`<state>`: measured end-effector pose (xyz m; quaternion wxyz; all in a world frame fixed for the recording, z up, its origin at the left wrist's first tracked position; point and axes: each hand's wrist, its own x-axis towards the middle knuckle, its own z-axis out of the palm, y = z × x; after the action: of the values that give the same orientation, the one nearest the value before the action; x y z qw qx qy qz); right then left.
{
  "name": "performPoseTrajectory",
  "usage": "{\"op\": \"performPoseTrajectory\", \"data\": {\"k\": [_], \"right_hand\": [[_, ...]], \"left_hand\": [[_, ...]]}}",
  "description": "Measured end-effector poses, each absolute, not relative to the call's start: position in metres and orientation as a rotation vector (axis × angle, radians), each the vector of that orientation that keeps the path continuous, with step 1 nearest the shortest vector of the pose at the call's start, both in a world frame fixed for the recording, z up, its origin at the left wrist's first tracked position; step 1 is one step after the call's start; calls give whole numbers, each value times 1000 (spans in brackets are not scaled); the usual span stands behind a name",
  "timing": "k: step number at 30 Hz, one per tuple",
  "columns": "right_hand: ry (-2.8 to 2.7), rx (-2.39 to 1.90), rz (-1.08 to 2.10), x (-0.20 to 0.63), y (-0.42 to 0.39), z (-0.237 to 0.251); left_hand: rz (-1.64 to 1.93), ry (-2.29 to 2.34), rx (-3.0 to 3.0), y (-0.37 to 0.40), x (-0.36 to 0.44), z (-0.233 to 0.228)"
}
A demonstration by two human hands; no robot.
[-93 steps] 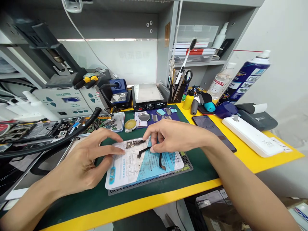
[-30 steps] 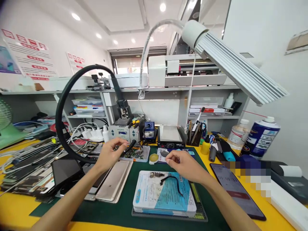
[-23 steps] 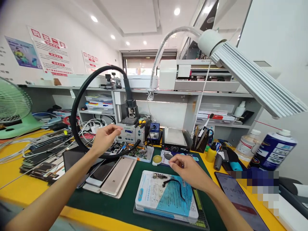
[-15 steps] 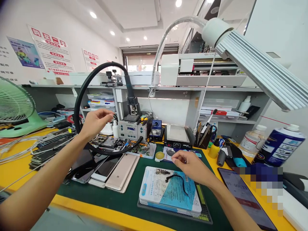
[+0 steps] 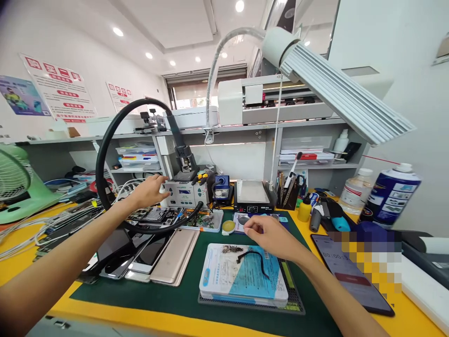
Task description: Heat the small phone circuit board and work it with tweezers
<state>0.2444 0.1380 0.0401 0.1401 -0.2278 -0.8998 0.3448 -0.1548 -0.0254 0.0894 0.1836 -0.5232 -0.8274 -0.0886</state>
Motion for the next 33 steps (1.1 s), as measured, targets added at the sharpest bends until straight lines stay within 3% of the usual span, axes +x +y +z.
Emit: {"op": "performPoseTrajectory", "data": {"k": [10, 19, 26, 33], "right_hand": [[-2572, -647, 1034, 246, 143, 36], [-2451, -704, 1015, 244, 151, 31], [-2273, -767, 984, 246, 158, 33], [-2181, -752, 979, 249, 154, 40]], "left_hand": [[-291, -2299, -1515, 15, -152, 140], [-785, -2334, -1177, 77, -169, 191], [-1025, -2363, -1036, 103, -170, 196], [-1280, -2093, -930, 100, -162, 209]]}}
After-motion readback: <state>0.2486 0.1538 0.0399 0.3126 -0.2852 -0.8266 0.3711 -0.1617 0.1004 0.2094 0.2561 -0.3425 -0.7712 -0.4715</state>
